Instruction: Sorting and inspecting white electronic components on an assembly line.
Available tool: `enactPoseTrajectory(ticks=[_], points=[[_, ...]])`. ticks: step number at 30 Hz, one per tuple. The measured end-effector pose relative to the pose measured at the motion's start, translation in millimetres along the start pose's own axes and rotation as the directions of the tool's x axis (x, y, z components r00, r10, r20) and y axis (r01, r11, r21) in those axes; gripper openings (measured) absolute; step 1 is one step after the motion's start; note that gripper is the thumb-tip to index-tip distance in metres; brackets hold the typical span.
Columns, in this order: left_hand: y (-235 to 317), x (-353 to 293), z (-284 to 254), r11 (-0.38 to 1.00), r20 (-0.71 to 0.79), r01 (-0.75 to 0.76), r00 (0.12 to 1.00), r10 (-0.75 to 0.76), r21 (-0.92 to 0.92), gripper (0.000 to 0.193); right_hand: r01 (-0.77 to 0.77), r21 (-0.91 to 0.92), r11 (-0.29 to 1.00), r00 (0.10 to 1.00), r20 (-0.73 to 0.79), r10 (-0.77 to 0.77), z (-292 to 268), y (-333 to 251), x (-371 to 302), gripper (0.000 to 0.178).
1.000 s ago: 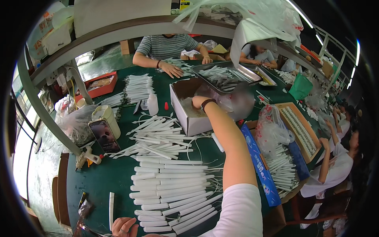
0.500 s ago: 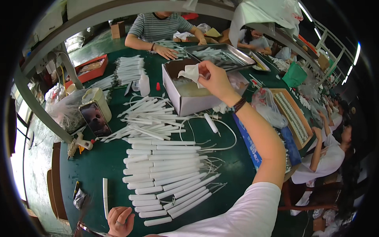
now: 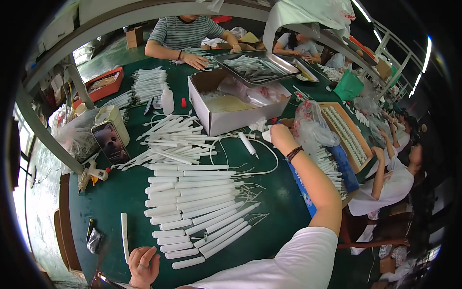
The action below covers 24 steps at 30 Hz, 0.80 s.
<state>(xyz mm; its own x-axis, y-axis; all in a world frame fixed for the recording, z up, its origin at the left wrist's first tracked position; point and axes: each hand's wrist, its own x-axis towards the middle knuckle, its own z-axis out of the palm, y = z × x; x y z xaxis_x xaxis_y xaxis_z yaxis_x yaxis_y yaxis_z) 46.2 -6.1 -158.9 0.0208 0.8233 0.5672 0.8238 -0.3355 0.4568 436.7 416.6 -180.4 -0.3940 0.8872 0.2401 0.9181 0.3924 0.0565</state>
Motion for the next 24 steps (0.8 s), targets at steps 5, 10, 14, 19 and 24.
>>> enactPoseTrajectory(ticks=[5, 10, 14, 19, 24], points=[[2.7, 1.9, 1.6, 1.000, 0.049, 0.023, 0.999, -0.022, -0.016, 0.026, 0.086, 0.329, 0.940, 0.996, -0.001, -0.091, 27.5, -8.1, 6.2, 0.016], [-2.1, 0.6, 3.7, 0.999, 0.036, 0.030, 0.999, -0.031, 0.034, 0.025, 0.006, 0.492, 0.871, 0.989, -0.134, 0.069, 24.9, -1.7, 13.7, 0.016], [0.3, -1.9, -0.3, 0.998, 0.021, 0.031, 0.999, -0.032, 0.060, 0.027, 0.106, 0.345, 0.933, 0.964, -0.264, -0.012, -55.3, -38.4, 10.8, 0.013], [-7.6, -7.6, 5.9, 0.998, 0.067, -0.033, 0.997, 0.029, 0.055, 0.031, 0.347, 0.343, 0.873, 0.880, -0.441, -0.176, -107.3, -77.8, 74.4, 0.012], [-9.9, -9.2, 2.7, 0.998, 0.030, -0.006, 1.000, 0.003, 0.070, 0.033, 0.155, -0.003, 0.988, 0.973, 0.174, -0.153, -39.4, -77.0, 170.2, 0.028]])
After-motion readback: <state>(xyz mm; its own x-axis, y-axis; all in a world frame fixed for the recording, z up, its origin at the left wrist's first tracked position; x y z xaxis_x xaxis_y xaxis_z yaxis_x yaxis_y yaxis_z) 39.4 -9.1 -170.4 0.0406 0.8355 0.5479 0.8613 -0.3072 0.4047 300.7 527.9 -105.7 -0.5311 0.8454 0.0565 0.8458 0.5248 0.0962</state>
